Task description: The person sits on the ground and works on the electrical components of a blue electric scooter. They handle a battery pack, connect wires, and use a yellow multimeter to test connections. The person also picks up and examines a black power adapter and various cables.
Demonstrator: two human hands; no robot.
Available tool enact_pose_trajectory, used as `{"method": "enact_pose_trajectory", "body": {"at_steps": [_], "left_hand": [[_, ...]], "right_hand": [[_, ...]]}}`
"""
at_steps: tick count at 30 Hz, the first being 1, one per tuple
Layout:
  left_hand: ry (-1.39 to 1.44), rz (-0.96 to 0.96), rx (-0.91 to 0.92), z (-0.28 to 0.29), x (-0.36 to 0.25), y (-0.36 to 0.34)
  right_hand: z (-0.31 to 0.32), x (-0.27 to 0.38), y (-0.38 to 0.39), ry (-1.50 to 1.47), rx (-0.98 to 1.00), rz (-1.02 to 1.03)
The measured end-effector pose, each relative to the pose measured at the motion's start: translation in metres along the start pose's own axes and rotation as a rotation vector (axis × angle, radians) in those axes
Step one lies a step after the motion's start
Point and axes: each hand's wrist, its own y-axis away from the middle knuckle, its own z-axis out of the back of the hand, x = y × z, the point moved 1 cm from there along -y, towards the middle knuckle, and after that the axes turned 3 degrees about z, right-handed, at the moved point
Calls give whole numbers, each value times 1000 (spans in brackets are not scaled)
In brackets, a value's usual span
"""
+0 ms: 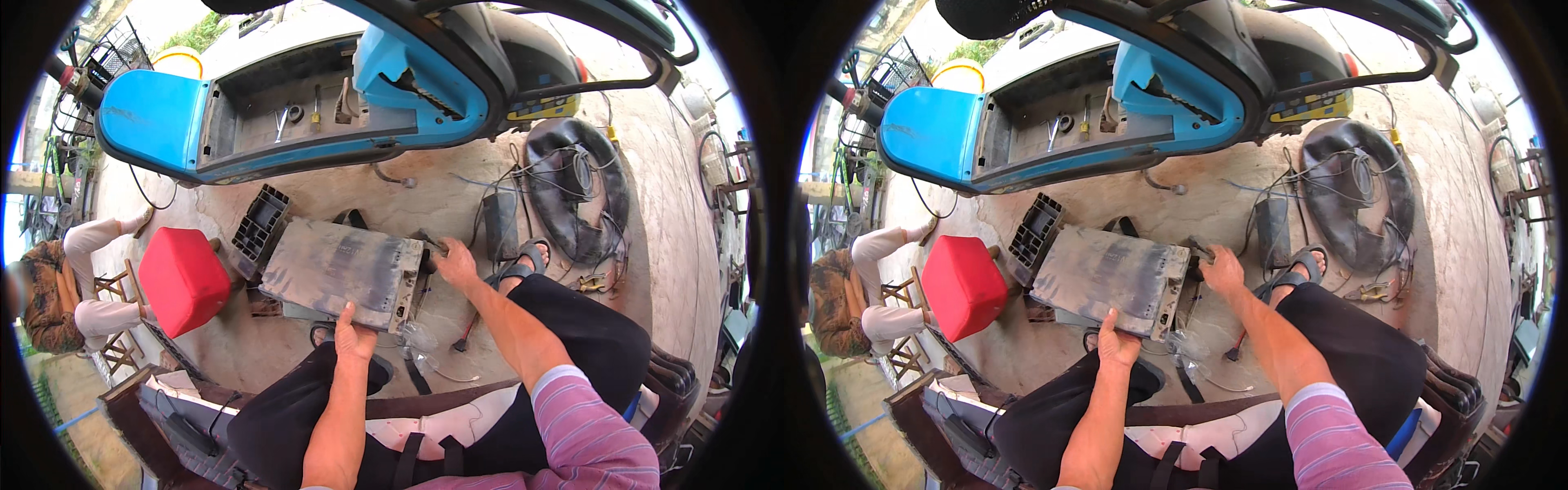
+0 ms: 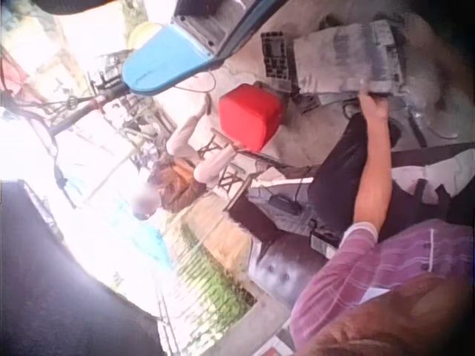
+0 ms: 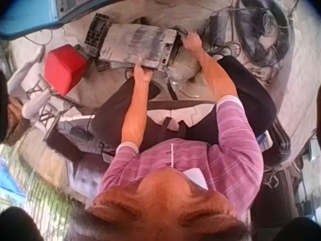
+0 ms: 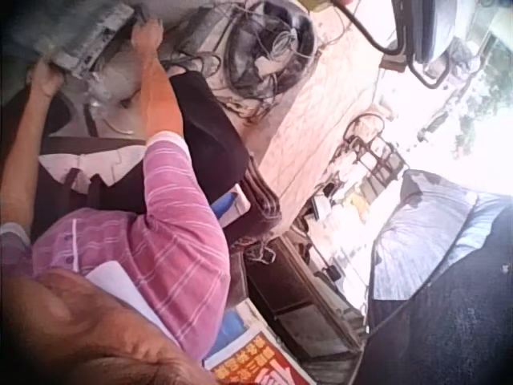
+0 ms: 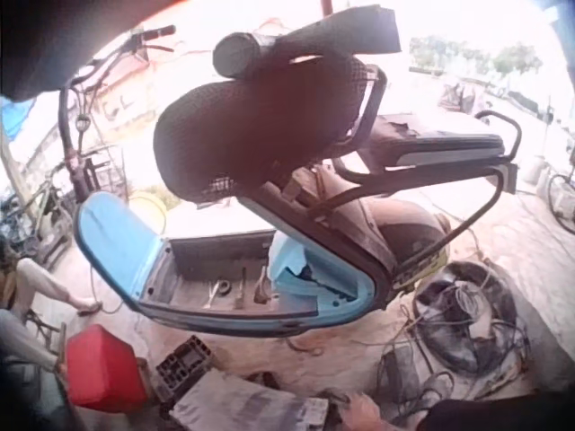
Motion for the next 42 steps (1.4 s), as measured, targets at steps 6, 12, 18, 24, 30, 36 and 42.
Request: {"method": "enact_pose_trajectory", "body": {"at_steps": [6, 12, 18, 24, 30, 36, 42], "left_hand": [[-15, 26, -11, 8, -1, -2], [0, 29, -3, 21, -1, -7], [55, -9, 8, 21, 2, -15], [104, -43, 54, 8, 11, -11], [97, -104, 5, 13, 21, -8], [71, -116, 41, 6, 21, -2], [48, -151, 24, -4, 17, 5]], "right_hand": [[2, 8, -27, 572, 286, 42], [30, 24, -13, 343, 223, 154], [107, 81, 23, 447, 411, 497], [108, 118, 67, 448, 584, 625], [78, 105, 77, 483, 645, 696], [70, 116, 76, 591, 711, 599], [64, 127, 69, 608, 693, 625]]}}
